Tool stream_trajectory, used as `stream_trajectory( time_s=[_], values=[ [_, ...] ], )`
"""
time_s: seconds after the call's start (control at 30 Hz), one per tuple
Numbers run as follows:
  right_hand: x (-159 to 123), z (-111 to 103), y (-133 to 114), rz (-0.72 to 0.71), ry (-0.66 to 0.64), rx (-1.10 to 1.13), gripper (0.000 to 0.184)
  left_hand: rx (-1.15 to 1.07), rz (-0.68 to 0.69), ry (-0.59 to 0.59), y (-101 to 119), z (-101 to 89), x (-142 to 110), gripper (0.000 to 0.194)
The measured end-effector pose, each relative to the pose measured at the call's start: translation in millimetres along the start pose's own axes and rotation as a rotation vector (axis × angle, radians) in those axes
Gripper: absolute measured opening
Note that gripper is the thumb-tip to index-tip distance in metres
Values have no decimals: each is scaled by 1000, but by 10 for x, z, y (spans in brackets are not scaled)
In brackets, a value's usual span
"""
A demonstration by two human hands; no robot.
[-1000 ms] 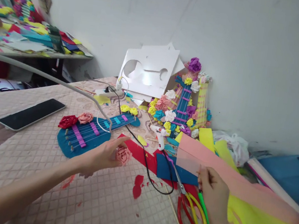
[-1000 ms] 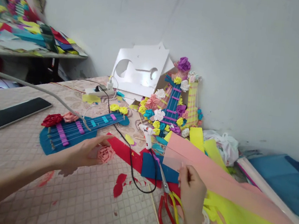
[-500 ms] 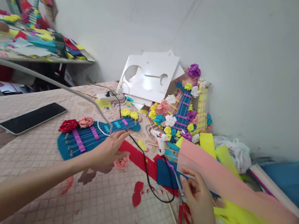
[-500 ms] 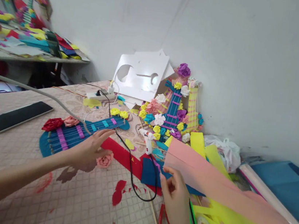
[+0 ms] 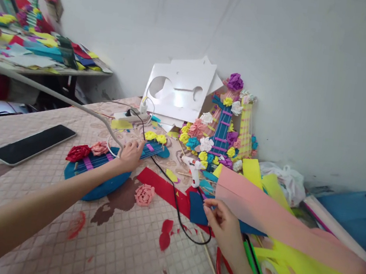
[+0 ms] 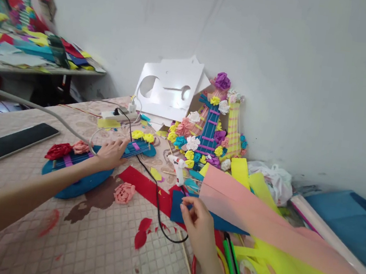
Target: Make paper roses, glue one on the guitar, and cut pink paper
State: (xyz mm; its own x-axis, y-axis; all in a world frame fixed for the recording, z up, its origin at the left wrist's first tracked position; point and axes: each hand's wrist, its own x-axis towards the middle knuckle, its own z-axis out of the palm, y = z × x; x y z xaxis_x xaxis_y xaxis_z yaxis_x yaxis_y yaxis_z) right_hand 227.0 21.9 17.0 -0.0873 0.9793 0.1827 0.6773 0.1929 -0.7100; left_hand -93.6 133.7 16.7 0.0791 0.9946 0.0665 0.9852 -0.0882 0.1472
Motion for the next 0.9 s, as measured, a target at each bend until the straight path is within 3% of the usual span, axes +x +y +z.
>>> stream_trajectory(
  time_s=[0.17,0.3,0.47,0.67,0.9],
  values=[
    [431,115,143,-55,37,-66,26,-1,4,-23,-5,-23,-12,60],
    [831,251,325,-64,111,-144,38,10,-14,-35,-42,-12,-9,63],
    [1172,423,404,-44,81,-196,37,16,-27,-85,-80,14,5,64],
    [1334,551,356,-33,6,-218,31,25,-17,-82,-142,35,-41,67],
    [1316,559,361,4,18,-157,42,-12,71,-103,-221,-54,-240,67]
  ],
)
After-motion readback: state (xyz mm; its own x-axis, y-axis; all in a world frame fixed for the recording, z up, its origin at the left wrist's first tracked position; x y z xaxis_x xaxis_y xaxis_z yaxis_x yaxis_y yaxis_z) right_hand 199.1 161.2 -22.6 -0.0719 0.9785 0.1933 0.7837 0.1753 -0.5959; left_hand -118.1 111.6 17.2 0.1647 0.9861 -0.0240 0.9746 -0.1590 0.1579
